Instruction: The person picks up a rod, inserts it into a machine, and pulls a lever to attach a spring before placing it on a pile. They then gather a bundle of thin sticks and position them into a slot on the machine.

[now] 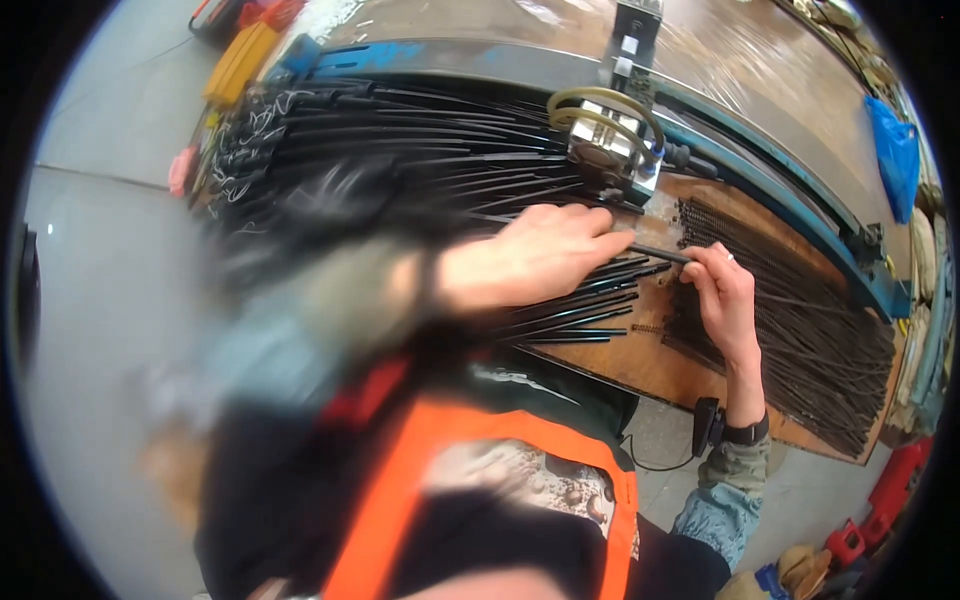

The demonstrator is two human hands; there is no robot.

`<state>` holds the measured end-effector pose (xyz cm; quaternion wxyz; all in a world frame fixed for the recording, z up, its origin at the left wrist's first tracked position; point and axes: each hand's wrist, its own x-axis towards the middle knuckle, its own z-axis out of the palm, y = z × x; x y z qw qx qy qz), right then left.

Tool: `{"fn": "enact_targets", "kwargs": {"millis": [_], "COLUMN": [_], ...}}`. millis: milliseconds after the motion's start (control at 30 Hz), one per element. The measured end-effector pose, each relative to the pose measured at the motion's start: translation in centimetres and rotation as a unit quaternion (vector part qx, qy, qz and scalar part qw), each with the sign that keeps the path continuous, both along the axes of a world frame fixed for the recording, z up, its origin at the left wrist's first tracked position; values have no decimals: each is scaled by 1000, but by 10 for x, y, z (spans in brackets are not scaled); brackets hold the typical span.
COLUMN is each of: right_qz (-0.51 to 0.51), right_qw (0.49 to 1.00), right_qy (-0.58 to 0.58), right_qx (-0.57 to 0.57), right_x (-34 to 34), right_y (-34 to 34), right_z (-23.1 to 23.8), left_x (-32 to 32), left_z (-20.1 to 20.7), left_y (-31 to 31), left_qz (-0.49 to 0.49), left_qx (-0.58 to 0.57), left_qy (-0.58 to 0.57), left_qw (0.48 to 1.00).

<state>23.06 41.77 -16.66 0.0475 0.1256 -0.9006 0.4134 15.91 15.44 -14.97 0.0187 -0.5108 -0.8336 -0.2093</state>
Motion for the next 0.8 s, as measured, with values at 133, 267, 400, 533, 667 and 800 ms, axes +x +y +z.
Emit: {"fn": "enact_targets", "kwargs": {"millis": [133, 267, 400, 533, 667, 800], "right_qz": [13, 11, 15, 22, 1, -26], "right_qw": [999, 996, 996, 991, 983, 974], "right_qy": [-38, -82, -79, 0, 32, 22], "right_qx": [-1, -20, 36, 129, 179, 224], "right_x": [12, 28, 39, 48, 58, 67], "right_y": [-2, 4, 11, 20, 35, 34], "right_z": [12, 21, 44, 62, 54, 50], "left_x": [4, 15, 26, 30, 34, 31], "left_z": [5, 3, -2, 9, 24, 35], "left_y": [13, 28, 42, 56, 70, 80], "left_qz": [3, -24, -5, -46, -46, -80], "left_qx": [19, -72, 55, 105, 96, -15], "left_qy": [-61, -101, -26, -16, -47, -109], "left_qw": [998, 992, 998, 993, 993, 991]}}
